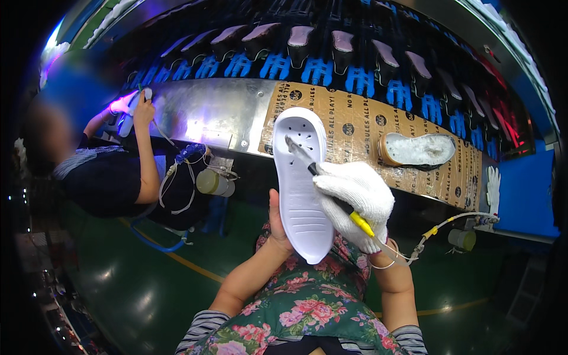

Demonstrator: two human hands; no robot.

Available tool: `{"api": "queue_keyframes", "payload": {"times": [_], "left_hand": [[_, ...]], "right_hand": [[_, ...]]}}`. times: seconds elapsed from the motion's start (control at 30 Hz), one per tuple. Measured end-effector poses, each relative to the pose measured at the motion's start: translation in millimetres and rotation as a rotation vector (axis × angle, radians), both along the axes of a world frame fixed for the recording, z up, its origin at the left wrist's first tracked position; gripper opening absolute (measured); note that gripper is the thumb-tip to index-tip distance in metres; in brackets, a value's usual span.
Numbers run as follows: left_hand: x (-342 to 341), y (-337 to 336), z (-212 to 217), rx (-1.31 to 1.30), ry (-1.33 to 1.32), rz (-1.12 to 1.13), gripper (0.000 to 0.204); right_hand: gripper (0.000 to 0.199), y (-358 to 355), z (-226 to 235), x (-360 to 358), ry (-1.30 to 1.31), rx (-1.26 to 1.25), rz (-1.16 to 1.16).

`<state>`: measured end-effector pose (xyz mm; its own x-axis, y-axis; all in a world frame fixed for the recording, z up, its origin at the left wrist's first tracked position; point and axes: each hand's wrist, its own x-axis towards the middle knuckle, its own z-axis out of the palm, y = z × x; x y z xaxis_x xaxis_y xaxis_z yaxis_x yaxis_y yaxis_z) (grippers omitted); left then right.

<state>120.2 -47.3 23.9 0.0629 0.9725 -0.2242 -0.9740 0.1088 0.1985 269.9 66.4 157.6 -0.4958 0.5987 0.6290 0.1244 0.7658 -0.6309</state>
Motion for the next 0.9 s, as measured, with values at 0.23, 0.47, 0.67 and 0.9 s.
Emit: {"api": "queue_keyframes", "payload": {"times": [0.23, 0.47, 0.67, 0.9], "left_hand": [[11, -18, -29, 0.035, -0.064, -0.051, 0.087], [7, -19, -25, 0.018, -0.068, 0.024, 0.088], [3, -9, -28, -0.020, 0.103, 0.039, 0.089], [-7, 4, -26, 0.199, -0.122, 0.075, 0.094]], "right_hand": [[0.036, -1, -7, -4, -0.087, 0.247, -0.006], [0.038, -8, -14, 0, 0.056, -0.055, 0.045], [0.037, -21, -34, -14, 0.032, 0.137, 0.067], [0.034, -11, -39, -6, 0.115, -0.043, 0.024]]}}
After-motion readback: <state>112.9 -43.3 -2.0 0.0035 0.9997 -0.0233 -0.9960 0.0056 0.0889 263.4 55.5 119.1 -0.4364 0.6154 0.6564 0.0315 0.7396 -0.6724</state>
